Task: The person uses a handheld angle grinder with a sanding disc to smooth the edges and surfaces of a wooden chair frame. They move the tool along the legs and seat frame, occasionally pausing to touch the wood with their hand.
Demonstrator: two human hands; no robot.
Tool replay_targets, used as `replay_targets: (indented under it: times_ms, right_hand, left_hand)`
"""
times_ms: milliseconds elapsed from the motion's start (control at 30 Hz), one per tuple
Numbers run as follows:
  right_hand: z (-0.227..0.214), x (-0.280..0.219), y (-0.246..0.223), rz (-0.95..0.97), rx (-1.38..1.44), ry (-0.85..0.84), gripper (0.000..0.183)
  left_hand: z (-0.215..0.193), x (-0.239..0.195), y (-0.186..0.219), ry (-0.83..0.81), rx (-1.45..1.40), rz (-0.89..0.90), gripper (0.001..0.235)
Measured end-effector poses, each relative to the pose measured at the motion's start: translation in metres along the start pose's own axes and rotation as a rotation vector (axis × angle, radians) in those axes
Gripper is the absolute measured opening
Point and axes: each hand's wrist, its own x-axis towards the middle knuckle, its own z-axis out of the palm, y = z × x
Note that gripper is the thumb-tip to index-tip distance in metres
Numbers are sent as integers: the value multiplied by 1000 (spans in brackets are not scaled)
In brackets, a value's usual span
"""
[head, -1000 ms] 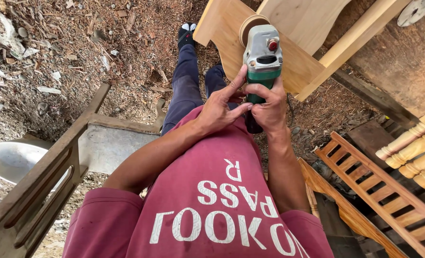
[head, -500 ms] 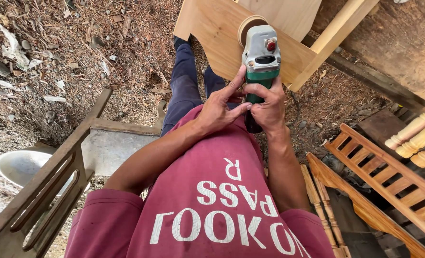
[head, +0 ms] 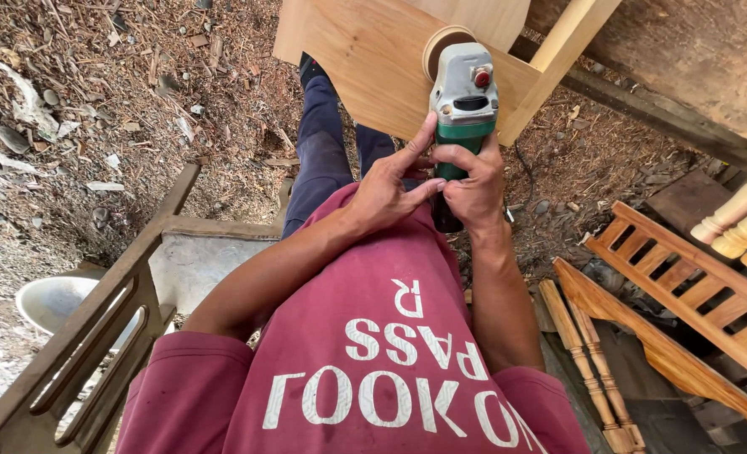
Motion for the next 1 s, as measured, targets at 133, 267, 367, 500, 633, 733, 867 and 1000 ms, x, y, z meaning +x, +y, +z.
replay_targets:
  times_ms: [133,267,367,500,633,733,867,1000]
  right_hand:
    - [-5,-3,-3,11,11,22,56]
    - [-7,-9,4,11,18,41,56]
    - [-10,-16,11,32,7,50,57]
    - [-13,-22,16,44,3,66,57]
    - [-17,-24,20,44,13,75,58]
    - [-21,-24,17,46,13,87,57]
    - [-24,-28,20,50,17,105,57]
    - [-27,-32,25,54,24,121,55]
  left_hand:
    - [7,-1,-5,-20,5,-5,86]
    - [11,1,-7,-50,3,-26,86]
    - [14,2,-5,-71,10,-38,86]
    - [19,4,-4,-93,20,-46,85]
    - [24,7,-1,-108,19,-46,86]
    - [28,9,4,-116,27,-41,85]
    - [35,9,-4,-131,24,-44,85]
    - [40,11,-2,-147,35,-46,85]
